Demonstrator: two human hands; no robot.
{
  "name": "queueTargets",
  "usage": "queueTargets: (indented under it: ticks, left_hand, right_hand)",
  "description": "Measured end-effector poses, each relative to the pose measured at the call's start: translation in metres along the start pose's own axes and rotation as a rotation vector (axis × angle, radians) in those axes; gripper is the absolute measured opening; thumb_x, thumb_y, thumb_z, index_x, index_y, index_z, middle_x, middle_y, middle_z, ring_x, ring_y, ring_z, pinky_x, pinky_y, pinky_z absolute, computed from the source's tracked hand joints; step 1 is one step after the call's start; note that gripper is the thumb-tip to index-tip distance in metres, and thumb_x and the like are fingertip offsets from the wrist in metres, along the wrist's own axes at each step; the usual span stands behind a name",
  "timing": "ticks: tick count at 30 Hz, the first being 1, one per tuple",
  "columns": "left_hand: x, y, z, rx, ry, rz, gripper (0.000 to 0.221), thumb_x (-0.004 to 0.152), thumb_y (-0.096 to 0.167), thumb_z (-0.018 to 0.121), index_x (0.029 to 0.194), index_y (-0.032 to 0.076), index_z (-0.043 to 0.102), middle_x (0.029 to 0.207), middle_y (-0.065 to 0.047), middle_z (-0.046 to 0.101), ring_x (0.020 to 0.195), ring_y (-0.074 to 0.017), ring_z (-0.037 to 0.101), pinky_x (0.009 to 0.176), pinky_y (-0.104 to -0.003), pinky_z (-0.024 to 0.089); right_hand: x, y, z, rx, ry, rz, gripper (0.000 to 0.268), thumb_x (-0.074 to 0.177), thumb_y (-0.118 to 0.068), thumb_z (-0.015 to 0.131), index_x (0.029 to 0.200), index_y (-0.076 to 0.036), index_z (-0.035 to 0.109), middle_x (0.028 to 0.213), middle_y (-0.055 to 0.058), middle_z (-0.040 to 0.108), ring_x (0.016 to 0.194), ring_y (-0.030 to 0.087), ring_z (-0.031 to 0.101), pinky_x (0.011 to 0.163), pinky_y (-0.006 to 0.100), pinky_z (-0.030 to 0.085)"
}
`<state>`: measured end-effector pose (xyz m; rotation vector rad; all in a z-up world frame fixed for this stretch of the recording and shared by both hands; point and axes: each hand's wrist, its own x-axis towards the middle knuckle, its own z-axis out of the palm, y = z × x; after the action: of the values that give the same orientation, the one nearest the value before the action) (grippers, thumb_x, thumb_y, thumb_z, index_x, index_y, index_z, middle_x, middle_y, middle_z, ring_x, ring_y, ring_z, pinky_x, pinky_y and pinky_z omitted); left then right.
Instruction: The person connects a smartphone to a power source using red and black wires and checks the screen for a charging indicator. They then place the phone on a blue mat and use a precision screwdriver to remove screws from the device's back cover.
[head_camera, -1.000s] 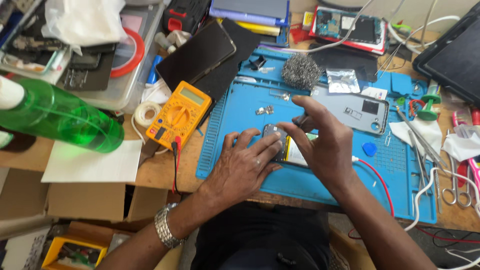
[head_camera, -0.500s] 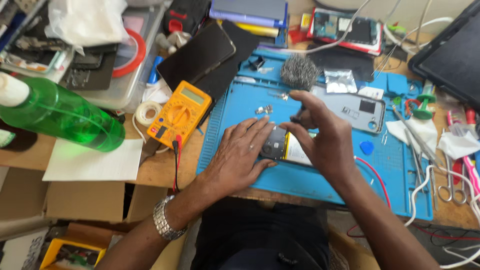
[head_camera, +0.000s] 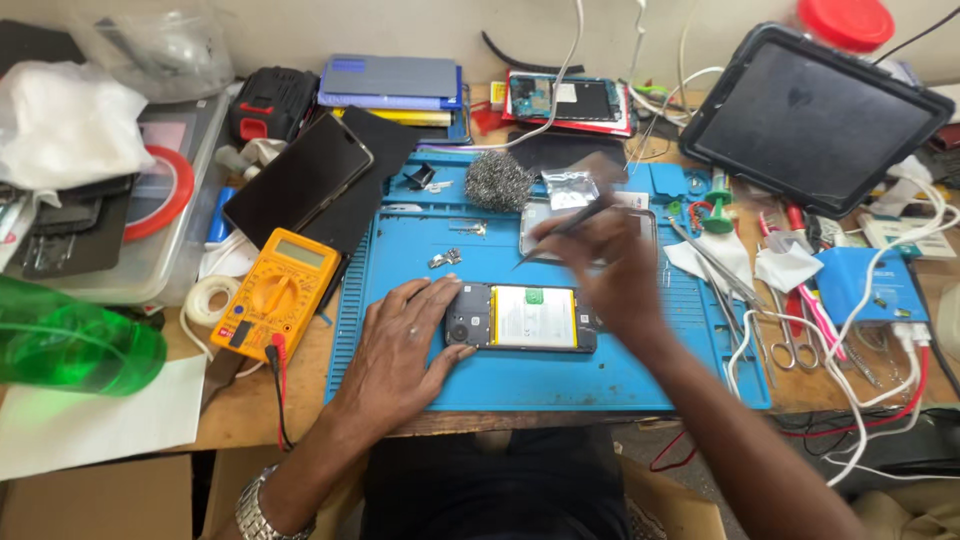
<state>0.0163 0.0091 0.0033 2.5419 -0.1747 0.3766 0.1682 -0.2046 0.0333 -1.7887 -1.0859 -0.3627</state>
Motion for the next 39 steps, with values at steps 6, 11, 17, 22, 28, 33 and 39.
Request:
queueTargets:
  ticks: [6,11,17,22,28,33,39]
  left_hand:
    - [-0.002,0.0,0.004,0.031,-0.011,-0.005,0.072,0.085,0.036,0.075,0.144,0.004,0.049,0.145,-0.014,0.056,0.135,-0.0359,0.043,0.11,-0.05,0.033]
    - [-0.003,-0.003,0.009,0.049,-0.036,-0.007,0.073,0.087,0.041,0.073,0.145,0.005,0.047,0.147,-0.014,0.053,0.137,-0.0357,0.04,0.11,-0.051,0.032]
    - [-0.004,-0.005,0.011,0.034,-0.059,-0.025,0.075,0.087,0.043,0.072,0.147,0.005,0.046,0.149,-0.014,0.051,0.138,-0.036,0.039,0.111,-0.052,0.031]
    - [-0.003,-0.005,0.01,0.032,-0.073,-0.036,0.075,0.087,0.043,0.072,0.147,0.006,0.046,0.149,-0.014,0.051,0.138,-0.0361,0.038,0.111,-0.052,0.031]
    - [-0.003,-0.004,0.007,0.026,-0.077,-0.03,0.072,0.09,0.042,0.07,0.146,0.004,0.046,0.15,-0.015,0.05,0.139,-0.0373,0.038,0.112,-0.052,0.03]
    - [-0.007,-0.003,0.004,0.055,-0.034,0.028,0.062,0.093,0.041,0.068,0.146,0.012,0.053,0.153,-0.013,0.049,0.138,-0.0373,0.041,0.112,-0.051,0.033]
    - [-0.004,0.003,0.005,0.154,-0.055,0.054,0.062,0.092,0.048,0.065,0.145,0.018,0.055,0.151,-0.014,0.048,0.136,-0.0378,0.04,0.11,-0.05,0.031]
  right_hand:
    - [0.005,0.046,-0.049,0.155,0.064,0.345,0.077,0.102,0.01,0.066,0.162,-0.012,0.024,0.111,0.016,0.073,0.106,0.023,0.075,0.093,0.035,0.065]
    - [-0.005,0.053,-0.043,0.187,-0.007,0.392,0.077,0.099,0.008,0.067,0.161,-0.012,0.026,0.109,0.016,0.072,0.105,0.023,0.075,0.094,0.036,0.065]
    - [-0.009,0.048,-0.037,0.156,-0.053,0.397,0.075,0.099,0.007,0.066,0.159,-0.012,0.027,0.108,0.016,0.073,0.108,0.024,0.075,0.096,0.037,0.065]
    - [-0.008,0.052,-0.038,0.104,-0.043,0.342,0.075,0.1,0.008,0.067,0.16,-0.013,0.026,0.111,0.018,0.074,0.109,0.024,0.075,0.098,0.037,0.066]
    - [-0.006,0.044,-0.043,0.199,0.024,0.384,0.078,0.103,0.01,0.064,0.163,-0.013,0.02,0.112,0.019,0.073,0.107,0.026,0.076,0.095,0.038,0.067]
    - [-0.016,0.008,-0.023,0.223,0.029,0.36,0.077,0.106,0.009,0.066,0.162,-0.011,0.017,0.108,0.02,0.073,0.105,0.025,0.077,0.097,0.038,0.068]
    - [-0.018,-0.014,0.026,-0.025,0.005,0.186,0.082,0.1,0.008,0.075,0.16,-0.011,0.023,0.106,0.017,0.076,0.1,0.023,0.078,0.087,0.035,0.065]
